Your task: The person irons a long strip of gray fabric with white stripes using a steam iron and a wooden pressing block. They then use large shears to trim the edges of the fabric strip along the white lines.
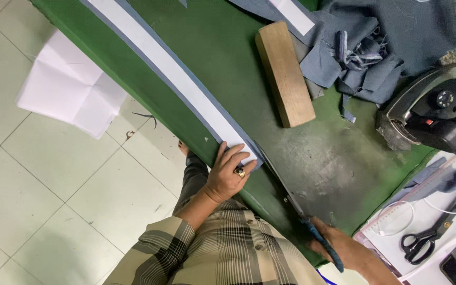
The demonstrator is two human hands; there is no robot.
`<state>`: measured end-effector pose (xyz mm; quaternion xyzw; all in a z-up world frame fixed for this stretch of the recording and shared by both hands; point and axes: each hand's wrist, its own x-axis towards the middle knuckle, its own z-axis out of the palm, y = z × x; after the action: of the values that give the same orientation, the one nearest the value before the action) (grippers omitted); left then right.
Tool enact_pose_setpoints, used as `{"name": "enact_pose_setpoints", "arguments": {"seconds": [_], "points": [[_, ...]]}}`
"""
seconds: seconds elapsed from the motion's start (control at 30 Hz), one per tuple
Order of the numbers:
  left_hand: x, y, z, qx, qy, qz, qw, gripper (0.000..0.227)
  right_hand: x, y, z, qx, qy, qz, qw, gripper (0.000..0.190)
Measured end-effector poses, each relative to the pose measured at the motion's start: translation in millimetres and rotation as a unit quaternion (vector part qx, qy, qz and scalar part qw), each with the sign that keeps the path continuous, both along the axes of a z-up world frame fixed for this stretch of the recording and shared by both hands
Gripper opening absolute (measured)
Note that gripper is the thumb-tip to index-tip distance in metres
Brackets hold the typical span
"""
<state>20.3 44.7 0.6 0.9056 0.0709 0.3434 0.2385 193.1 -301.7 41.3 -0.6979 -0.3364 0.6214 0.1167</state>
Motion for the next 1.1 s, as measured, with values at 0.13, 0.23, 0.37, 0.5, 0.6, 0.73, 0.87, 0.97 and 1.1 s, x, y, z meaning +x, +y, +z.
{"name": "enact_pose_setpoints", "arguments": {"seconds": [0.13,0.23,0.37,0.5,0.6,0.73,0.87,0.97,1.1], "points": [[2,0,3,-0.004,-0.008,-0.002,1.0,0.016,3,34,22,-0.031,-0.019,0.006,0.999,0.027],[3,-1,2,-0.017,-0.015,0.007,1.0,0.013,5,33,14,-0.05,-0.037,0.021,0.998,0.027],[2,1,5,-0.006,-0.013,0.0,1.0,0.015,3,45,22,-0.007,-0.024,-0.011,1.0,0.054],[2,1,2,0.01,-0.01,0.007,1.0,0.012,12,16,-4,0.064,-0.087,0.069,0.992,0.018],[3,-3,-2,-0.013,-0.032,0.019,0.999,0.013,13,24,9,-0.012,-0.028,0.01,0.999,0.015],[4,-2,-2,0.004,-0.035,0.027,0.999,0.01,8,57,48,-0.093,-0.03,-0.013,0.995,0.025],[2,1,4,0.011,-0.014,0.009,1.0,0.007,10,52,61,0.02,-0.087,0.028,0.996,0.014],[4,-2,2,0.001,-0.027,0.023,0.999,0.005,3,95,108,-0.175,-0.066,-0.081,0.979,0.021],[3,-3,-2,-0.009,-0.025,0.021,0.999,0.006,19,84,79,-0.227,-0.013,-0.03,0.973,0.017]]}}
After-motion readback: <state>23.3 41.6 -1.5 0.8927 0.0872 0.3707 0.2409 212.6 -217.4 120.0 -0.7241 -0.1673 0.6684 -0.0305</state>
